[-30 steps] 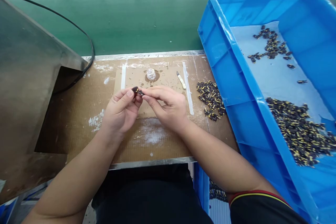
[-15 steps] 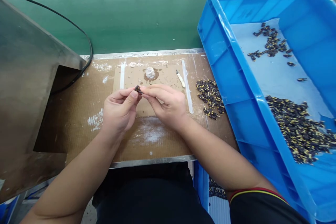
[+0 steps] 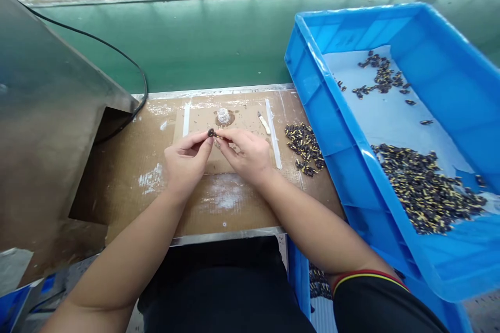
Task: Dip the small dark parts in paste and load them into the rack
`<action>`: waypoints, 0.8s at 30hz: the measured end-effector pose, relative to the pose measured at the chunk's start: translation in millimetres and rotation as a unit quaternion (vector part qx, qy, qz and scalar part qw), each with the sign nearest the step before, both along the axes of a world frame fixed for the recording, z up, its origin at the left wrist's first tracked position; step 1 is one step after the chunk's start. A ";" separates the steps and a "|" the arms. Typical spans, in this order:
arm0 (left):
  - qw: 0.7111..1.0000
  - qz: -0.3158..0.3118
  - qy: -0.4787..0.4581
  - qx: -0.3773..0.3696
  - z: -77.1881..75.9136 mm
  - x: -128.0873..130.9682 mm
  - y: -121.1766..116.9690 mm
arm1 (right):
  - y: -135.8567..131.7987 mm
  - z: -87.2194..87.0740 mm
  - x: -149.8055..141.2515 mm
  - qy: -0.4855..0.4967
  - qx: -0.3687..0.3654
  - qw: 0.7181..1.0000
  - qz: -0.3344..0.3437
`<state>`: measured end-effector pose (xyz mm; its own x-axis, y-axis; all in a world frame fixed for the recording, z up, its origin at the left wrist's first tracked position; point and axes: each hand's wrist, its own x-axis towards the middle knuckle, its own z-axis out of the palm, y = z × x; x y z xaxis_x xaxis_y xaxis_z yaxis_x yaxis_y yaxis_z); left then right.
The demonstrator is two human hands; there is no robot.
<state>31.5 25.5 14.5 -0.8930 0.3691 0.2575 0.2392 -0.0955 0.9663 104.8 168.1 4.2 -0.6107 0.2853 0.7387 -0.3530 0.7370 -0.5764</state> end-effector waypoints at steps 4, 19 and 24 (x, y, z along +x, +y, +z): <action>0.999 0.015 0.020 -0.026 -4.5 -1.1 -1.7 | -2.2 -2.8 -0.8 0.013 0.022 1.000 -0.007; 0.995 -0.005 0.103 -0.017 0.9 -0.3 -11.4 | -11.6 6.8 5.0 0.057 0.129 0.990 0.004; 0.994 -0.021 0.106 -0.026 4.0 4.1 -14.4 | -18.3 14.0 11.1 0.063 0.141 0.988 -0.012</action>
<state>35.5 11.1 18.4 -0.8044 0.4224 0.4178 0.4344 -0.0616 0.8986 115.9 149.9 18.3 -0.5053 0.0696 0.8601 -0.3894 0.8711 -0.2993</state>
